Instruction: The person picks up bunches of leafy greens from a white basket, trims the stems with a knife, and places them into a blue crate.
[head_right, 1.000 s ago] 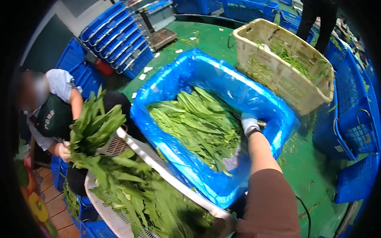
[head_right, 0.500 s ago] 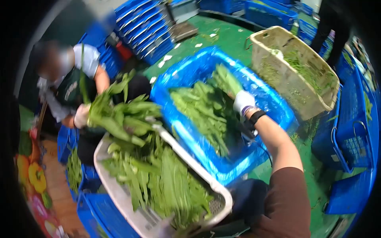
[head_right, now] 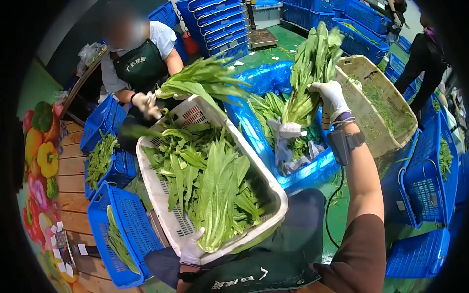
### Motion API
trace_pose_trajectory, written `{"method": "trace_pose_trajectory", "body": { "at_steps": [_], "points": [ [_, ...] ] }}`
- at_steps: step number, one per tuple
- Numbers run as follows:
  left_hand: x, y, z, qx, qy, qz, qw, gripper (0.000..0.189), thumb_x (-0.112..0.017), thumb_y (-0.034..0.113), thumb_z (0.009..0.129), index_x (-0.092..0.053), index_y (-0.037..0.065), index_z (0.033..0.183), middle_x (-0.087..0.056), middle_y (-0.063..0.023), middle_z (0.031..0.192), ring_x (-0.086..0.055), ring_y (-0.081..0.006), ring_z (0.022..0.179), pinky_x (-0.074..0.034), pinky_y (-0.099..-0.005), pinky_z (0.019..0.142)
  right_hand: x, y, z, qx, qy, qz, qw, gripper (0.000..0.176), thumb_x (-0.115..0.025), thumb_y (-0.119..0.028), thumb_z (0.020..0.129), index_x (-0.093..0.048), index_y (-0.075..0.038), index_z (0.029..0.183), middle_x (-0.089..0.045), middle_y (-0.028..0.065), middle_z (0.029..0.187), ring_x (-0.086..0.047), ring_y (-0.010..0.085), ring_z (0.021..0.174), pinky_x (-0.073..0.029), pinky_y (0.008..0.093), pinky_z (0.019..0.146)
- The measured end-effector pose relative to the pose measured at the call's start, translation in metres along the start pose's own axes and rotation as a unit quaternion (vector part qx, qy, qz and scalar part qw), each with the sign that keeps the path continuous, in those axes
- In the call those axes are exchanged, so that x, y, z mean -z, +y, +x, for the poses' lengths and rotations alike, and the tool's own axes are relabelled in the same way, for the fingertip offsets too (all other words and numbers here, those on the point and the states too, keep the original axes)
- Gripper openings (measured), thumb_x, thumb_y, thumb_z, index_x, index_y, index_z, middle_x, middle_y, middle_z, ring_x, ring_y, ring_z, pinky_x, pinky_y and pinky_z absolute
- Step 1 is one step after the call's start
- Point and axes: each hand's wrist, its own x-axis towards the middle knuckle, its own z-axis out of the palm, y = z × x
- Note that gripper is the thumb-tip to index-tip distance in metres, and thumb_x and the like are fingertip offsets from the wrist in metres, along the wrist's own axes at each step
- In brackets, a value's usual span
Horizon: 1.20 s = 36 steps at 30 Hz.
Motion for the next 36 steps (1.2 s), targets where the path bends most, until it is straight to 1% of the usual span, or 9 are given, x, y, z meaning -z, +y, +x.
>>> {"method": "trace_pose_trajectory", "body": {
  "at_steps": [11,15,18,22,25,27,30,33,36],
  "points": [
    [-0.007,-0.016,-0.007,0.064,0.016,0.231,0.971,0.037,-0.059,0.026,0.092,-0.059,-0.005,0.112,-0.066,-0.0129,0.104,-0.064,-0.0186,0.094,-0.052,-0.0315,0.083,-0.031,-0.033,-0.179,-0.119,-0.150,0.245,0.950,0.029,-0.058,-0.022,0.083,-0.062,0.004,0.095,-0.065,0.0165,0.080,-0.061,0.0312,0.050,-0.045,0.0425,0.029],
    [-0.013,-0.022,-0.027,-0.030,0.046,0.545,0.837,0.050,-0.055,0.044,0.092,-0.064,-0.004,0.102,-0.068,-0.0096,0.086,-0.064,-0.0164,0.080,-0.050,-0.0278,0.068,-0.066,-0.004,-0.214,-0.174,-0.199,0.312,0.913,0.026,-0.062,-0.012,0.081,-0.062,0.005,0.100,-0.066,0.0131,0.090,-0.065,0.0240,0.078,-0.054,0.0362,0.075],
    [-0.039,-0.008,-0.062,0.043,0.055,0.695,0.716,0.071,-0.056,0.056,0.087,-0.056,-0.008,0.118,-0.065,-0.0190,0.100,-0.063,-0.0246,0.093,-0.048,-0.0311,0.082,-0.105,0.004,-0.240,-0.220,-0.204,0.392,0.870,0.024,-0.060,-0.005,0.080,-0.062,0.006,0.102,-0.066,0.0127,0.094,-0.064,0.0247,0.084,-0.052,0.0356,0.082],
    [-0.047,0.018,-0.083,-0.480,0.151,0.722,0.475,0.109,-0.082,0.038,0.066,-0.019,-0.012,0.140,-0.035,-0.0315,0.137,-0.040,-0.0402,0.127,-0.036,-0.0388,0.104,-0.144,-0.002,-0.264,-0.247,-0.238,0.367,0.865,0.024,-0.061,-0.005,0.080,-0.062,0.005,0.101,-0.066,0.0108,0.092,-0.064,0.0223,0.079,-0.052,0.0344,0.074],
    [-0.058,0.010,-0.071,-0.393,0.075,0.615,0.679,0.086,-0.075,0.019,0.071,-0.030,0.000,0.141,-0.059,-0.0245,0.115,-0.059,-0.0337,0.106,-0.046,-0.0349,0.089,-0.170,-0.007,-0.278,-0.185,-0.250,0.351,0.883,0.043,-0.062,-0.002,0.078,-0.053,-0.001,0.120,-0.065,0.0088,0.095,-0.063,0.0207,0.080,-0.051,0.0305,0.072],
    [-0.037,0.009,-0.061,-0.419,0.158,0.643,0.622,0.045,-0.066,0.007,0.075,-0.058,-0.002,0.119,-0.068,-0.0175,0.088,-0.066,-0.0272,0.081,-0.050,-0.0319,0.077,-0.172,-0.028,-0.283,-0.165,-0.257,0.340,0.889,0.048,-0.062,-0.004,0.078,-0.048,-0.003,0.124,-0.064,0.0111,0.095,-0.063,0.0239,0.071,-0.055,0.0378,0.059],
    [-0.028,0.012,-0.078,-0.441,0.131,0.464,0.757,0.041,-0.051,-0.013,0.078,-0.059,-0.004,0.118,-0.065,-0.0062,0.100,-0.060,-0.0087,0.088,-0.048,-0.0214,0.078,-0.175,-0.040,-0.284,-0.187,-0.159,0.242,0.939,0.038,-0.064,-0.014,0.078,-0.052,-0.001,0.112,-0.060,0.0174,0.085,-0.055,0.0336,0.044,-0.040,0.0506,0.022],
    [-0.025,0.020,-0.114,-0.485,0.100,0.281,0.822,0.041,-0.045,-0.013,0.080,-0.058,-0.006,0.119,-0.063,-0.0109,0.110,-0.059,-0.0139,0.100,-0.045,-0.0247,0.090,-0.174,-0.013,-0.265,-0.153,-0.099,0.212,0.960,0.032,-0.064,-0.015,0.078,-0.054,0.001,0.104,-0.058,0.0147,0.079,-0.053,0.0310,0.045,-0.044,0.0478,0.026],
    [0.036,0.031,-0.156,-0.526,0.160,0.235,0.801,0.028,-0.044,-0.007,0.083,-0.059,-0.007,0.107,-0.064,-0.0058,0.094,-0.058,-0.0093,0.081,-0.046,-0.0231,0.069,-0.165,0.005,-0.251,-0.156,-0.122,0.239,0.951,0.027,-0.062,-0.018,0.082,-0.057,0.001,0.102,-0.058,0.0105,0.076,-0.056,0.0273,0.052,-0.048,0.0441,0.032]
  ]
}}
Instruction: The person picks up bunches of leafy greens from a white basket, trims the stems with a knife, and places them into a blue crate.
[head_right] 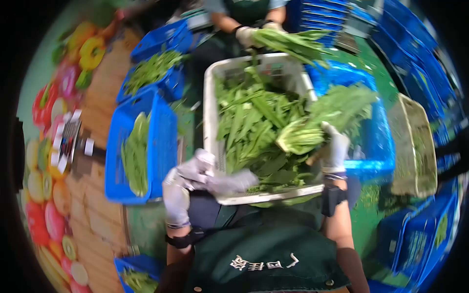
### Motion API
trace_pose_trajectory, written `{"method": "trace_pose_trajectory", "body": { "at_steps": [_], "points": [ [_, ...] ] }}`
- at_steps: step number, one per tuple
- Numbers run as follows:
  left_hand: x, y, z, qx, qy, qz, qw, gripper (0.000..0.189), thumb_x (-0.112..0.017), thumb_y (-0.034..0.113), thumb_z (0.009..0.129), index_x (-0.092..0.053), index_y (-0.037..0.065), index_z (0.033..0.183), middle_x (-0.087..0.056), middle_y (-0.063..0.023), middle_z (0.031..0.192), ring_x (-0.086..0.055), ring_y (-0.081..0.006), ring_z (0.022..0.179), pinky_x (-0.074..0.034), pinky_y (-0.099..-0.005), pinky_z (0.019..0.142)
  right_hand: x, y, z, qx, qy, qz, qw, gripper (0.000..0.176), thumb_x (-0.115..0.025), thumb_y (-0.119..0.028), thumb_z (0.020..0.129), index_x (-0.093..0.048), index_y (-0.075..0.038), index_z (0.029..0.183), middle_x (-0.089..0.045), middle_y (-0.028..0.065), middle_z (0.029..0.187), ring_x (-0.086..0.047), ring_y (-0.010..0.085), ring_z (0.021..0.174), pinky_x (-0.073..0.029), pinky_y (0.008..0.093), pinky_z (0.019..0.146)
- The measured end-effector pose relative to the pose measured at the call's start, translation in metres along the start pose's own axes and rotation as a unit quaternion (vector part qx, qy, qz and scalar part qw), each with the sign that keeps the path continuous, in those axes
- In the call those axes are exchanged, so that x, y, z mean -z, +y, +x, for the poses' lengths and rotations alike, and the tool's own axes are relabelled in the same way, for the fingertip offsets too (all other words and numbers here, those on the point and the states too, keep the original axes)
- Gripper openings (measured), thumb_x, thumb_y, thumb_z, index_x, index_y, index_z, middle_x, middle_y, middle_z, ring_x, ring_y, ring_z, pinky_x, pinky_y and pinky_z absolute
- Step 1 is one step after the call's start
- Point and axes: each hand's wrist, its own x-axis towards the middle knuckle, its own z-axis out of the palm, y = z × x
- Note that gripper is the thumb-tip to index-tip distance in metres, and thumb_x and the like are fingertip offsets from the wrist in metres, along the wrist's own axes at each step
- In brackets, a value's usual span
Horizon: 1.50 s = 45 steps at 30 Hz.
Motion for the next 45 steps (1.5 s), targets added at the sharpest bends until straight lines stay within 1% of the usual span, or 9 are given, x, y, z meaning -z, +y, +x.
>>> {"method": "trace_pose_trajectory", "body": {
  "at_steps": [7,11,15,17,19,34,37,41,45],
  "points": [
    [0.158,0.019,-0.076,0.144,0.365,0.534,0.749,0.032,-0.060,0.016,0.084,-0.059,-0.009,0.103,-0.067,-0.0206,0.096,-0.065,-0.0248,0.084,-0.048,-0.0351,0.066,0.039,0.039,0.032,-0.057,-0.128,0.101,0.985,0.035,-0.060,-0.009,0.086,-0.054,0.001,0.118,-0.064,0.0117,0.107,-0.063,0.0236,0.095,-0.052,0.0350,0.086],
    [0.213,-0.063,-0.123,0.370,0.134,0.716,0.577,0.081,-0.069,0.043,0.077,-0.040,-0.009,0.132,-0.052,-0.0311,0.124,-0.059,-0.0355,0.109,-0.048,-0.0418,0.090,0.008,0.046,0.007,-0.094,-0.114,0.092,0.985,0.037,-0.060,-0.014,0.086,-0.053,0.001,0.120,-0.063,0.0110,0.109,-0.063,0.0238,0.095,-0.052,0.0346,0.085],
    [0.081,0.017,-0.061,-0.012,0.122,0.525,0.842,0.103,-0.085,0.028,0.063,-0.027,-0.005,0.142,-0.039,-0.0263,0.140,-0.036,-0.0350,0.133,-0.032,-0.0380,0.108,-0.049,0.022,-0.064,0.006,-0.160,-0.060,0.985,0.028,-0.056,-0.023,0.086,-0.057,-0.001,0.104,-0.064,0.0127,0.080,-0.064,0.0271,0.052,-0.051,0.0354,0.032],
    [0.011,0.032,-0.030,-0.211,-0.077,0.495,0.839,0.117,-0.086,0.038,0.060,-0.017,-0.002,0.145,-0.030,-0.0245,0.146,-0.033,-0.0388,0.134,-0.028,-0.0411,0.110,-0.050,0.032,-0.062,-0.159,-0.198,0.052,0.966,0.026,-0.060,-0.014,0.085,-0.059,0.000,0.107,-0.065,0.0102,0.090,-0.066,0.0220,0.069,-0.055,0.0294,0.056],
    [-0.051,0.026,-0.007,-0.239,-0.189,0.379,0.874,0.115,-0.086,0.033,0.061,-0.017,-0.002,0.146,-0.030,-0.0212,0.147,-0.031,-0.0349,0.136,-0.027,-0.0403,0.111,-0.071,0.038,-0.083,-0.225,-0.246,0.167,0.928,0.031,-0.062,-0.013,0.085,-0.057,0.001,0.112,-0.065,0.0124,0.101,-0.063,0.0254,0.092,-0.051,0.0370,0.087],
    [-0.110,0.029,0.048,-0.172,-0.145,0.049,0.973,0.068,-0.077,0.005,0.060,-0.051,-0.002,0.122,-0.060,-0.0091,0.109,-0.059,-0.0169,0.100,-0.048,-0.0292,0.090,-0.046,0.027,-0.099,-0.312,-0.310,0.055,0.896,0.034,-0.060,-0.024,0.092,-0.055,0.002,0.113,-0.064,0.0107,0.096,-0.062,0.0179,0.076,-0.052,0.0238,0.066],
    [-0.097,0.060,0.068,-0.091,-0.214,-0.025,0.972,0.065,-0.073,0.001,0.058,-0.052,-0.005,0.120,-0.062,-0.0086,0.105,-0.061,-0.0162,0.094,-0.048,-0.0295,0.088,-0.026,0.003,-0.102,-0.200,-0.379,-0.065,0.901,0.040,-0.059,-0.007,0.089,-0.051,0.000,0.128,-0.064,0.0138,0.107,-0.065,0.0219,0.093,-0.051,0.0294,0.075],
    [-0.121,0.063,0.063,0.054,-0.287,0.016,0.956,0.066,-0.070,0.000,0.061,-0.050,-0.003,0.124,-0.063,-0.0075,0.104,-0.061,-0.0149,0.094,-0.049,-0.0290,0.087,-0.064,-0.045,-0.107,0.450,-0.308,-0.466,0.697,0.065,-0.059,0.000,0.080,-0.037,-0.007,0.141,-0.057,0.0137,0.091,-0.060,0.0334,0.074,-0.051,0.0379,0.065],
    [-0.131,0.039,0.063,0.088,-0.331,0.015,0.939,0.060,-0.075,-0.001,0.063,-0.054,-0.002,0.119,-0.064,-0.0050,0.106,-0.061,-0.0133,0.095,-0.048,-0.0269,0.087,-0.082,-0.051,-0.091,0.486,-0.339,-0.575,0.565,0.073,-0.060,-0.003,0.072,-0.033,0.000,0.140,-0.055,0.0146,0.088,-0.061,0.0307,0.068,-0.049,0.0403,0.056]
  ]
}}
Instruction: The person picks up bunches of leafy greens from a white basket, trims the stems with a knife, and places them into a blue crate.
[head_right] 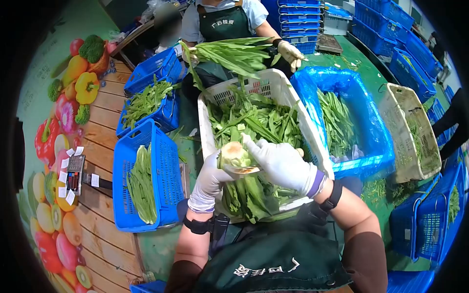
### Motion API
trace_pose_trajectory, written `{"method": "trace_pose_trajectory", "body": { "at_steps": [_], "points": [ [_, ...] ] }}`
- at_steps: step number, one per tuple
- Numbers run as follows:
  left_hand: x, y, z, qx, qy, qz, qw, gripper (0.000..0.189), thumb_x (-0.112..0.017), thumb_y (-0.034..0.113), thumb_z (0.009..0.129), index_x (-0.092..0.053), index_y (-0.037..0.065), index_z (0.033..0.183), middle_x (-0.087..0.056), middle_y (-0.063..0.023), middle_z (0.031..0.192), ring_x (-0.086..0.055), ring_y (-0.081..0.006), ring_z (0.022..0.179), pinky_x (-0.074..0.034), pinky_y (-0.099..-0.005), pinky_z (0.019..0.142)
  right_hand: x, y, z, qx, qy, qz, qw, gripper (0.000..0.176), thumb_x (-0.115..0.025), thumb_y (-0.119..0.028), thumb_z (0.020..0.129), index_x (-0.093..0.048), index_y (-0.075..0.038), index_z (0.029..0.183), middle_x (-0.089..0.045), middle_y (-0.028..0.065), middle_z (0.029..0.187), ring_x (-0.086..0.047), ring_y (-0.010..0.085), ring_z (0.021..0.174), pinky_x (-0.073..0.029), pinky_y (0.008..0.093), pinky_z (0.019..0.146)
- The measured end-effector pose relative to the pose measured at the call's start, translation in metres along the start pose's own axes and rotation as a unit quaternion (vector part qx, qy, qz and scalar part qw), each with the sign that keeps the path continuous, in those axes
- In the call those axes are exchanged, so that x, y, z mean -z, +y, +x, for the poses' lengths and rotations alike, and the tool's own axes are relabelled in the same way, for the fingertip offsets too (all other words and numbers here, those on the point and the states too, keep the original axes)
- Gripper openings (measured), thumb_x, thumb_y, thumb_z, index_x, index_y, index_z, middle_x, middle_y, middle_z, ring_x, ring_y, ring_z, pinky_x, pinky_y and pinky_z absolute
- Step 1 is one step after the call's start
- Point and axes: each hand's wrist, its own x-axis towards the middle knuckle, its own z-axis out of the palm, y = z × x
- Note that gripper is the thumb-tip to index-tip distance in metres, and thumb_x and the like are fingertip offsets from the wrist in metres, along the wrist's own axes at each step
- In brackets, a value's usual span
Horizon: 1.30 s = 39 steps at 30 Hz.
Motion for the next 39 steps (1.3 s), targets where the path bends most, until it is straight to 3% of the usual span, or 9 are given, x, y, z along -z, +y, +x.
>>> {"method": "trace_pose_trajectory", "body": {
  "at_steps": [7,18,25,27,30,34,36,38,39],
  "points": [
    [0.000,0.001,0.010,0.010,-0.024,0.021,0.999,0.054,-0.074,-0.004,0.066,-0.055,-0.002,0.117,-0.064,-0.0045,0.108,-0.060,-0.0121,0.096,-0.047,-0.0261,0.088,0.004,0.012,0.016,0.062,-0.013,-0.066,0.996,0.073,-0.058,-0.010,0.072,-0.033,0.007,0.138,-0.054,0.0129,0.083,-0.058,0.0257,0.059,-0.046,0.0355,0.047],
    [0.001,-0.005,0.015,0.046,-0.115,-0.061,0.990,0.059,-0.077,0.002,0.067,-0.055,0.002,0.121,-0.063,-0.0014,0.109,-0.058,-0.0110,0.098,-0.044,-0.0265,0.091,-0.009,0.022,0.029,0.031,-0.042,-0.223,0.973,0.067,-0.054,-0.012,0.075,-0.035,0.014,0.134,-0.052,0.0107,0.074,-0.058,0.0210,0.057,-0.046,0.0329,0.046],
    [-0.010,-0.025,0.019,-0.033,0.035,0.034,0.998,0.045,-0.075,0.005,0.069,-0.061,0.001,0.111,-0.065,-0.0019,0.100,-0.058,-0.0099,0.089,-0.046,-0.0264,0.085,-0.038,0.037,0.034,0.059,-0.005,-0.207,0.977,0.060,-0.050,-0.011,0.078,-0.039,0.015,0.130,-0.053,0.0093,0.074,-0.054,0.0185,0.054,-0.043,0.0311,0.044],
    [-0.009,-0.019,0.016,-0.012,0.016,0.033,0.999,0.043,-0.074,0.004,0.069,-0.062,0.001,0.110,-0.065,-0.0022,0.098,-0.059,-0.0100,0.087,-0.047,-0.0263,0.083,-0.037,0.035,0.033,0.035,-0.001,-0.237,0.971,0.059,-0.050,-0.011,0.078,-0.038,0.015,0.130,-0.053,0.0099,0.075,-0.054,0.0196,0.054,-0.043,0.0316,0.044],
    [-0.007,-0.011,0.015,0.039,-0.021,-0.005,0.999,0.039,-0.074,0.004,0.068,-0.064,0.001,0.105,-0.065,-0.0021,0.095,-0.059,-0.0102,0.083,-0.048,-0.0260,0.080,-0.026,0.043,0.039,0.070,-0.047,-0.102,0.991,0.065,-0.055,-0.008,0.072,-0.039,0.012,0.131,-0.054,0.0155,0.076,-0.057,0.0267,0.056,-0.045,0.0375,0.048],
    [-0.004,-0.016,0.020,0.021,-0.015,-0.020,0.999,0.039,-0.073,0.007,0.068,-0.064,0.001,0.105,-0.065,-0.0013,0.093,-0.060,-0.0108,0.082,-0.048,-0.0263,0.079,-0.036,0.044,0.042,0.029,-0.023,-0.122,0.992,0.067,-0.056,-0.008,0.070,-0.040,0.006,0.133,-0.055,0.0164,0.080,-0.058,0.0293,0.057,-0.047,0.0400,0.049],
    [-0.001,-0.011,0.014,0.068,-0.034,-0.032,0.997,0.041,-0.072,0.008,0.067,-0.063,0.001,0.105,-0.065,-0.0017,0.094,-0.060,-0.0112,0.084,-0.048,-0.0264,0.080,-0.039,0.063,0.041,0.030,-0.019,-0.075,0.997,0.055,-0.052,-0.007,0.077,-0.043,0.007,0.129,-0.058,0.0148,0.076,-0.062,0.0280,0.064,-0.049,0.0386,0.054],
    [0.008,0.001,-0.001,0.015,-0.035,-0.014,0.999,0.052,-0.070,0.012,0.061,-0.059,-0.002,0.111,-0.065,-0.0057,0.097,-0.062,-0.0148,0.087,-0.048,-0.0265,0.082,-0.033,0.099,0.020,-0.123,-0.122,-0.063,0.983,0.047,-0.054,-0.006,0.077,-0.050,0.005,0.123,-0.062,0.0167,0.078,-0.064,0.0306,0.069,-0.051,0.0403,0.059],
    [0.019,0.001,0.003,-0.002,-0.005,-0.002,1.000,0.053,-0.071,0.012,0.062,-0.059,-0.002,0.111,-0.065,-0.0057,0.098,-0.062,-0.0150,0.087,-0.049,-0.0270,0.082,-0.040,0.110,0.012,-0.122,-0.111,-0.066,0.984,0.044,-0.055,-0.007,0.076,-0.054,0.003,0.119,-0.063,0.0177,0.078,-0.064,0.0319,0.071,-0.051,0.0413,0.062]
  ]
}}
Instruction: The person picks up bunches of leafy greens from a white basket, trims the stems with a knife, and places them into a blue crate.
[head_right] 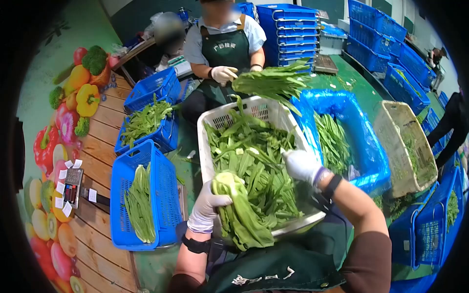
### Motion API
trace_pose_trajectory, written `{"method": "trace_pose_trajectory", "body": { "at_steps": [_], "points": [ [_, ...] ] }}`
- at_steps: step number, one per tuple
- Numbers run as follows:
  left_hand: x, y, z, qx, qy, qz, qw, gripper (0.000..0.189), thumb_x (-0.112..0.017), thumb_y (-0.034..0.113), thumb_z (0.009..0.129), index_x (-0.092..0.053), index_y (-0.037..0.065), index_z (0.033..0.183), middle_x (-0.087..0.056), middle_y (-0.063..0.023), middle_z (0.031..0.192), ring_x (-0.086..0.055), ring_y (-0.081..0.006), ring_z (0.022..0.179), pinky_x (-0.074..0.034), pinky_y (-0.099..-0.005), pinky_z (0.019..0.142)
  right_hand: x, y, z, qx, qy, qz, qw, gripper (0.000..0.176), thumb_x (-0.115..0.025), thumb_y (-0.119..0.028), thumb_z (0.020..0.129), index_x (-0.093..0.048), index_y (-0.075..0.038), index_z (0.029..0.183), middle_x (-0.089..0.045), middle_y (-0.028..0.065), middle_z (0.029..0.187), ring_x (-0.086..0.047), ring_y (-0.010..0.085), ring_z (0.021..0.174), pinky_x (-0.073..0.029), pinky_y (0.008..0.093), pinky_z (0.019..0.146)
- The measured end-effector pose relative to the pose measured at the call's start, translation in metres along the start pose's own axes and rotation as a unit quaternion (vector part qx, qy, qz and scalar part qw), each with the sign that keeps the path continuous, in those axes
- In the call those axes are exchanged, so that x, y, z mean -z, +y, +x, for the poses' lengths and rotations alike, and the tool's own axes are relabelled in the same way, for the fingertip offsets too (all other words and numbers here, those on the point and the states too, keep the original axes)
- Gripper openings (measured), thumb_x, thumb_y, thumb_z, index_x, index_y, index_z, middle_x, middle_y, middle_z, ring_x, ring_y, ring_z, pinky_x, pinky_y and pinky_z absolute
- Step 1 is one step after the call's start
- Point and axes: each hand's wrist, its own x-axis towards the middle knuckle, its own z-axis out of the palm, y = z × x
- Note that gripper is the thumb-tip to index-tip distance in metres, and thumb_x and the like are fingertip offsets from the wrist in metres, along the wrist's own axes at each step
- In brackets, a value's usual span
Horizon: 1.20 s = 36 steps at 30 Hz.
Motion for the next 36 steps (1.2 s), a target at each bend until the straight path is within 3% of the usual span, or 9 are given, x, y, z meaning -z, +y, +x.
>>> {"method": "trace_pose_trajectory", "body": {
  "at_steps": [7,11,13,15,19,20,27,32,36],
  "points": [
    [-0.042,0.052,0.009,-0.191,0.051,0.327,0.924,0.070,-0.082,0.019,0.060,-0.052,0.002,0.122,-0.059,-0.0152,0.113,-0.057,-0.0240,0.106,-0.044,-0.0355,0.095,0.080,-0.071,-0.037,-0.133,-0.089,0.592,0.790,0.049,-0.048,-0.050,0.094,-0.062,-0.009,0.117,-0.064,0.0002,0.074,-0.059,0.0066,0.057,-0.043,0.0198,0.053],
    [-0.087,0.068,-0.004,-0.344,0.048,0.692,0.633,0.110,-0.089,0.044,0.048,-0.040,0.005,0.138,-0.024,-0.0229,0.148,-0.027,-0.0344,0.137,-0.025,-0.0404,0.111,0.044,-0.089,-0.041,-0.036,0.054,0.877,0.476,0.066,-0.055,-0.049,0.091,-0.043,-0.002,0.136,-0.060,0.0088,0.118,-0.059,0.0152,0.104,-0.050,0.0289,0.083],
    [-0.064,0.025,-0.014,-0.391,0.142,0.378,0.827,0.113,-0.075,0.061,0.063,-0.024,0.003,0.145,-0.020,-0.0281,0.147,-0.027,-0.0411,0.135,-0.026,-0.0491,0.110,0.020,-0.081,-0.038,0.002,0.056,0.892,0.449,0.067,-0.064,-0.028,0.088,-0.035,0.001,0.140,-0.052,0.0091,0.130,-0.054,0.0176,0.113,-0.041,0.0325,0.099],
    [-0.041,-0.005,-0.005,-0.194,0.058,-0.106,0.974,0.099,-0.062,0.064,0.076,-0.026,0.002,0.144,-0.035,-0.0250,0.141,-0.040,-0.0347,0.129,-0.034,-0.0464,0.107,-0.006,-0.082,-0.037,0.001,0.077,0.858,0.509,0.072,-0.066,-0.021,0.082,-0.033,0.001,0.141,-0.053,0.0097,0.130,-0.055,0.0178,0.111,-0.042,0.0312,0.098],
    [0.002,-0.112,0.005,0.028,-0.070,-0.450,0.890,0.069,-0.059,0.054,0.086,-0.044,0.007,0.134,-0.053,-0.0095,0.130,-0.054,-0.0273,0.114,-0.043,-0.0462,0.098,-0.080,-0.088,-0.031,-0.096,0.019,0.766,0.636,0.068,-0.065,-0.008,0.080,-0.035,0.003,0.140,-0.053,0.0068,0.127,-0.053,0.0122,0.107,-0.044,0.0255,0.088],
    [-0.003,-0.118,0.003,0.061,0.022,-0.444,0.894,0.062,-0.059,0.045,0.088,-0.045,0.005,0.133,-0.055,-0.0111,0.127,-0.054,-0.0276,0.114,-0.042,-0.0462,0.099,-0.088,-0.088,-0.032,-0.134,0.018,0.780,0.611,0.055,-0.066,-0.010,0.082,-0.047,0.001,0.133,-0.060,-0.0023,0.088,-0.050,0.0045,0.068,-0.043,0.0220,0.063],
    [-0.008,-0.155,0.000,0.059,0.127,-0.450,0.882,0.043,-0.063,0.014,0.086,-0.050,0.002,0.125,-0.059,-0.0124,0.118,-0.057,-0.0280,0.108,-0.044,-0.0457,0.097,-0.083,-0.107,-0.058,-0.173,0.097,0.386,0.901,0.076,-0.075,-0.040,0.076,-0.046,0.001,0.132,-0.061,0.0219,0.112,-0.061,0.0301,0.103,-0.047,0.0357,0.090],
    [-0.003,-0.145,-0.004,0.031,0.136,-0.460,0.877,0.044,-0.064,0.014,0.086,-0.050,0.001,0.125,-0.060,-0.0112,0.117,-0.058,-0.0254,0.107,-0.047,-0.0418,0.095,-0.100,-0.094,-0.047,-0.282,0.159,0.634,0.703,0.025,-0.058,-0.001,0.079,-0.064,0.002,0.104,-0.067,0.0133,0.085,-0.061,0.0142,0.070,-0.049,0.0245,0.066],
    [-0.006,-0.135,-0.009,0.022,0.179,-0.378,0.908,0.046,-0.066,0.018,0.087,-0.049,0.004,0.128,-0.059,-0.0089,0.117,-0.058,-0.0242,0.106,-0.048,-0.0403,0.094,-0.082,-0.084,-0.051,-0.234,0.269,0.296,0.886,0.041,-0.077,-0.032,0.072,-0.064,-0.001,0.096,-0.065,0.0178,0.094,-0.065,0.0315,0.082,-0.052,0.0368,0.070]
  ]
}}
